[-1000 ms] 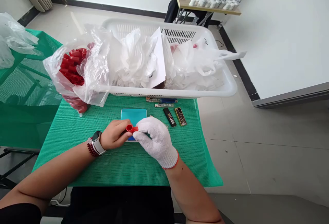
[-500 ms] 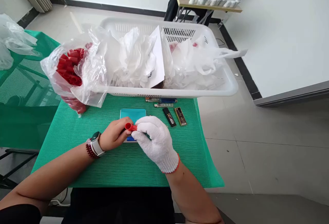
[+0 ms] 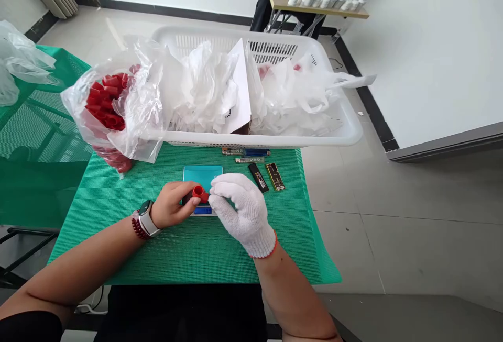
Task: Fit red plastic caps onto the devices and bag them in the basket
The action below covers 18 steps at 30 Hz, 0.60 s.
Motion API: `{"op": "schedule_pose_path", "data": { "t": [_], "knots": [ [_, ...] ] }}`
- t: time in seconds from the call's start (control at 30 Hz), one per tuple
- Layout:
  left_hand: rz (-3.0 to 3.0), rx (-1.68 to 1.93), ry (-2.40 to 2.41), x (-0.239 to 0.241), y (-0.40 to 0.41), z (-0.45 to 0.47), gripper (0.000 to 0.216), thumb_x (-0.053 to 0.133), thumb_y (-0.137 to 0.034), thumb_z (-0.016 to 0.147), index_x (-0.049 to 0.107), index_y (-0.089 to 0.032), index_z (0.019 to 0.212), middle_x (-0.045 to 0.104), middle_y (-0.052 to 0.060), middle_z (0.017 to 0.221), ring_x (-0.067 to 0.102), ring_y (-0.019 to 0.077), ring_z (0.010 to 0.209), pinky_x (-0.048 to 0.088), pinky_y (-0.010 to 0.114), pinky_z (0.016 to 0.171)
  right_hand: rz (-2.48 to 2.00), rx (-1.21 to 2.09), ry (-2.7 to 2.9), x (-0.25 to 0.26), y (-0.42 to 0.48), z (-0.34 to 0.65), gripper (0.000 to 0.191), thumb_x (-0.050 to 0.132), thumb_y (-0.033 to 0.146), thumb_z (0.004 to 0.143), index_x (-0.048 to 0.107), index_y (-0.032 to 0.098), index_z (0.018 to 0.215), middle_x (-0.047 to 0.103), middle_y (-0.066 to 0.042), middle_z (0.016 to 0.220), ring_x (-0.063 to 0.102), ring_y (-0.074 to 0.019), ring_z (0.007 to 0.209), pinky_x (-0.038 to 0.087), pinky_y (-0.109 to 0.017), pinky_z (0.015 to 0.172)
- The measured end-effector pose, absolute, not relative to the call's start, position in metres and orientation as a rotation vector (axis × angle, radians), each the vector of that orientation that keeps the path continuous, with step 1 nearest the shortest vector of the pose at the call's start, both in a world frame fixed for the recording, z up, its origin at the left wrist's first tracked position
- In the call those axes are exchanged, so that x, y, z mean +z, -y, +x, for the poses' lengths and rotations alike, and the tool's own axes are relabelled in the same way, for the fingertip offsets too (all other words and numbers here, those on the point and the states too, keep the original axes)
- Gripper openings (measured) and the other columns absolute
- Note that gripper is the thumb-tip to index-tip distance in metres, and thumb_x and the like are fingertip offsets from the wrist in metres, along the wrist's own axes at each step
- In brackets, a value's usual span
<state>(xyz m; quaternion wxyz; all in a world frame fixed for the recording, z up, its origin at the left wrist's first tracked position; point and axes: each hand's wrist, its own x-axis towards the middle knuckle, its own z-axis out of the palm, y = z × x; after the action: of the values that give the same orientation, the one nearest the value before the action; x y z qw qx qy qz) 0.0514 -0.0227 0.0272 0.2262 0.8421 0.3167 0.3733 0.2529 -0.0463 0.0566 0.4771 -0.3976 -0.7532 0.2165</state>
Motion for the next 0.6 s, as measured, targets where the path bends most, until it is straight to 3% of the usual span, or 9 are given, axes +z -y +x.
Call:
{"op": "schedule_pose_path", "data": {
  "t": [0.13,0.27,0.4,0.6],
  "knots": [
    [2.381,1.003,-0.808,0.027,0.022,0.052,0.034,0.036,-0.039,0.102,0.058,-0.018,0.086,0.062,0.000,0.062,0.052,0.0120,0.051,0.036,0.024,0.050,-0.802,0.599,1.935,0.057,0.046,0.253,0.031,0.065,0.006,0.086,0.066,0.022,0.113,0.069,-0.008,0.108,0.066,-0.0200,0.100,0.054,-0.038,0.089],
    [2.376,1.030,-0.788,0.027,0.022,0.052,0.036,0.032,-0.040,0.104,0.057,-0.017,0.093,0.063,0.002,0.072,0.053,0.0128,0.056,0.039,0.024,0.053,-0.843,0.734,1.944,0.055,0.044,0.252,0.022,0.065,0.010,0.087,0.067,0.022,0.106,0.069,-0.006,0.100,0.065,-0.0185,0.093,0.054,-0.036,0.084],
    [2.379,1.134,-0.836,0.028,0.023,0.052,0.034,0.039,-0.043,0.104,0.058,-0.016,0.094,0.058,0.001,0.071,0.050,0.0117,0.056,0.037,0.023,0.051,-0.938,0.865,1.935,0.051,0.043,0.252,0.012,0.065,0.016,0.089,0.069,0.021,0.099,0.070,-0.005,0.094,0.064,-0.0181,0.086,0.053,-0.036,0.081],
    [2.417,1.253,-0.925,0.029,0.024,0.053,0.022,0.053,-0.036,0.099,0.061,-0.016,0.104,0.059,0.003,0.079,0.055,0.0130,0.065,0.045,0.022,0.058,-0.968,1.052,1.800,0.047,0.043,0.252,0.016,0.061,0.018,0.092,0.071,0.022,0.103,0.070,-0.005,0.096,0.065,-0.0174,0.089,0.053,-0.034,0.084]
  ]
}}
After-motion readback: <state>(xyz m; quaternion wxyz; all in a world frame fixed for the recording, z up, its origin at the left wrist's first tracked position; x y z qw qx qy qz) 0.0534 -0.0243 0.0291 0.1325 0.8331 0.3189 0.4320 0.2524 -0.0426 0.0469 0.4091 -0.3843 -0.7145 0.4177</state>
